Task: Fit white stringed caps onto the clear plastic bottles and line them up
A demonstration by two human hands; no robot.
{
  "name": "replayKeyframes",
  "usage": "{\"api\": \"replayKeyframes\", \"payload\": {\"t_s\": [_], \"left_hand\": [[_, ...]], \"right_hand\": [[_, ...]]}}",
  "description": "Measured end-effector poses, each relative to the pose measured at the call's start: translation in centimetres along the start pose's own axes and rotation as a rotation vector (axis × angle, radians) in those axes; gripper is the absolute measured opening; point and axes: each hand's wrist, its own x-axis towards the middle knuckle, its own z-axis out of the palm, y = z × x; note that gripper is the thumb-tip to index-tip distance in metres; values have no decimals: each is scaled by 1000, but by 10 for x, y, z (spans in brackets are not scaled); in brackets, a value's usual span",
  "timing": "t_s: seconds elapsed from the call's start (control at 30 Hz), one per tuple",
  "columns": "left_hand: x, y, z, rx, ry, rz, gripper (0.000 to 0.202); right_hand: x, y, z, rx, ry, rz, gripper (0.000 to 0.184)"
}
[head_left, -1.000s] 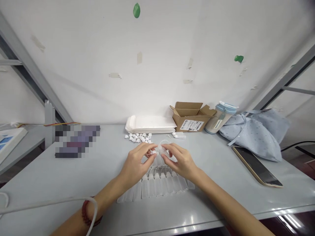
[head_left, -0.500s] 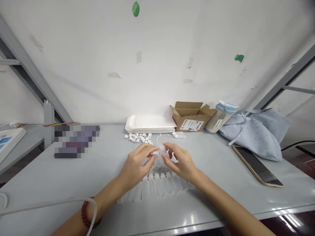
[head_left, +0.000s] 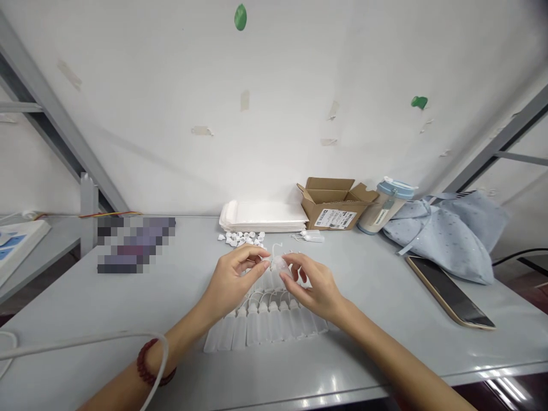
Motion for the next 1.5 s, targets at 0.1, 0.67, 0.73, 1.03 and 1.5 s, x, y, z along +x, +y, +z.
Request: {"api": "replayKeyframes", "payload": {"t_s": [0.1,0.67,0.73,1.03,1.5], "left_hand": [[-3,1,2,18,-13,79,10],[-6,5,5,138,-103,75,12],[-6,6,5,75,-116,41,10],[3,6,-2,-268,-93,-221,13],[4,5,-8,-395,-193,-252,12]], "right_hand": [[0,-1,0,21,-1,12,23],[4,-9,-4,302,-20,278,16],[4,-9,-4,328,-27,299,16],[8,-15,-12,596,-106,459,15],[13,-12,-13,1057,-218,767,16]]}}
